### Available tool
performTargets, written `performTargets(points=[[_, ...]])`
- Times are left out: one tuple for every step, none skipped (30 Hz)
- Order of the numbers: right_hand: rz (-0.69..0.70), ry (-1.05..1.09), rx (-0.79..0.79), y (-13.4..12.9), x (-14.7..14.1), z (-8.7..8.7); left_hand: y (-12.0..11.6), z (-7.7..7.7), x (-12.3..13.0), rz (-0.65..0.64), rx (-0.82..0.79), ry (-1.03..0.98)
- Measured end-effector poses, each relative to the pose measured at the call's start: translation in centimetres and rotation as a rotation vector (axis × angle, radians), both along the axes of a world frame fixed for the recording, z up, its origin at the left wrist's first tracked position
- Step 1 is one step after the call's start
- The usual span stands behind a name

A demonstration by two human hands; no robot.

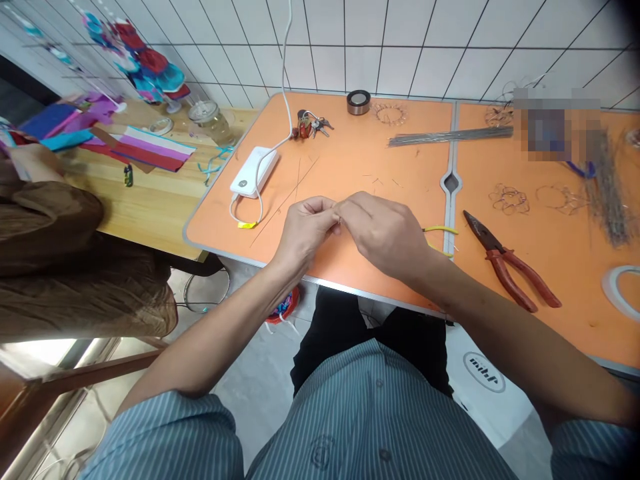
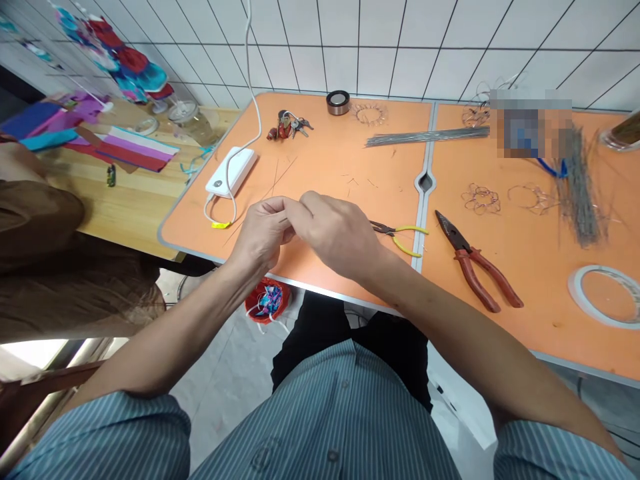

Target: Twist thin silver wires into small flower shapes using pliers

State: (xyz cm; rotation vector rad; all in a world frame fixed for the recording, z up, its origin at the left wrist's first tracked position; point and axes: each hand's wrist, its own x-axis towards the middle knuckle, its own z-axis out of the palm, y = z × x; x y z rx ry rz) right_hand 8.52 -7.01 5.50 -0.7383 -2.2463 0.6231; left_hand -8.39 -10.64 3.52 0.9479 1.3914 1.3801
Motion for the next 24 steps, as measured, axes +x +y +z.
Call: performTargets(points=[[0.003, 0.043, -0.052, 0.2, 0.0, 0.0, -0.1, 0.1, 0.0, 0.0, 0.002, 0.001], [0.002, 0.124, -0.164, 0.6, 0.0, -0.1, -0.3, 0.2, -0.1, -0.003, 0.007, 0.005], [0.001, 0.22, -0.33, 1.1, 0.0, -0.2, -0.5, 0.3, -0.1, -0.007, 0.016, 0.014], [0.007, 0.311, -0.535, 1.7, 0.0, -0.4, -0.6, 0.5, -0.1, -0.013, 0.026, 0.028], [0.019, 0.385, -0.758, 2.4, 0.1, -0.6, -0.8, 0.8, 0.0, -0.02, 0.036, 0.044], [0.034, 0.44, -0.971, 3.0, 0.1, -0.9, -0.9, 1.0, 0.0, -0.026, 0.045, 0.061], [0.051, 0.48, -1.144, 3.4, 0.1, -1.1, -1.0, 1.3, 0.0, -0.03, 0.049, 0.075], [0.065, 0.507, -1.256, 3.8, 0.1, -1.3, -1.0, 1.5, 0.0, -0.033, 0.047, 0.082], [0.067, 0.528, -1.293, 3.9, 0.1, -1.4, -1.0, 1.6, 0.0, -0.034, 0.042, 0.083], [0.059, 0.539, -1.258, 3.9, 0.1, -1.4, -0.9, 1.7, -0.1, -0.031, 0.035, 0.079], [0.046, 0.535, -1.167, 3.8, 0.1, -1.3, -0.8, 1.7, -0.2, -0.025, 0.027, 0.074], [0.025, 0.518, -1.036, 3.5, 0.0, -1.2, -0.6, 1.6, -0.2, -0.017, 0.019, 0.071], [-0.001, 0.488, -0.888, 3.0, 0.0, -1.0, -0.5, 1.5, -0.3, -0.008, 0.009, 0.07], [-0.021, 0.443, -0.732, 2.5, 0.0, -0.7, -0.3, 1.3, -0.4, -0.001, -0.001, 0.072], [-0.03, 0.382, -0.58, 2.0, -0.1, -0.5, -0.2, 1.1, -0.5, 0.004, -0.011, 0.071], [-0.024, 0.305, -0.441, 1.5, -0.2, -0.3, 0.0, 0.9, -0.5, 0.003, -0.017, 0.066], [-0.006, 0.22, -0.322, 1.1, -0.2, -0.1, 0.1, 0.6, -0.5, -0.001, -0.019, 0.057], [0.018, 0.144, -0.233, 0.7, -0.3, 0.0, 0.1, 0.4, -0.6, -0.005, -0.018, 0.049], [0.038, 0.094, -0.186, 0.6, -0.4, 0.1, 0.1, 0.3, -0.6, -0.009, -0.018, 0.045], [0.041, 0.088, -0.19, 0.6, -0.4, 0.1, 0.1, 0.2, -0.7, -0.01, -0.017, 0.044], [0.029, 0.123, -0.246, 0.8, -0.5, 0.0, 0.0, 0.2, -0.7, -0.008, -0.016, 0.051], [0.011, 0.186, -0.345, 1.2, -0.5, -0.1, -0.1, 0.2, -0.8, -0.004, -0.014, 0.066], [-0.007, 0.259, -0.469, 1.7, -0.4, -0.3, -0.3, 0.3, -0.9, 0.002, -0.009, 0.084], [-0.024, 0.324, -0.596, 2.4, -0.3, -0.4, -0.4, 0.4, -1.1, 0.009, 0.001, 0.103]])
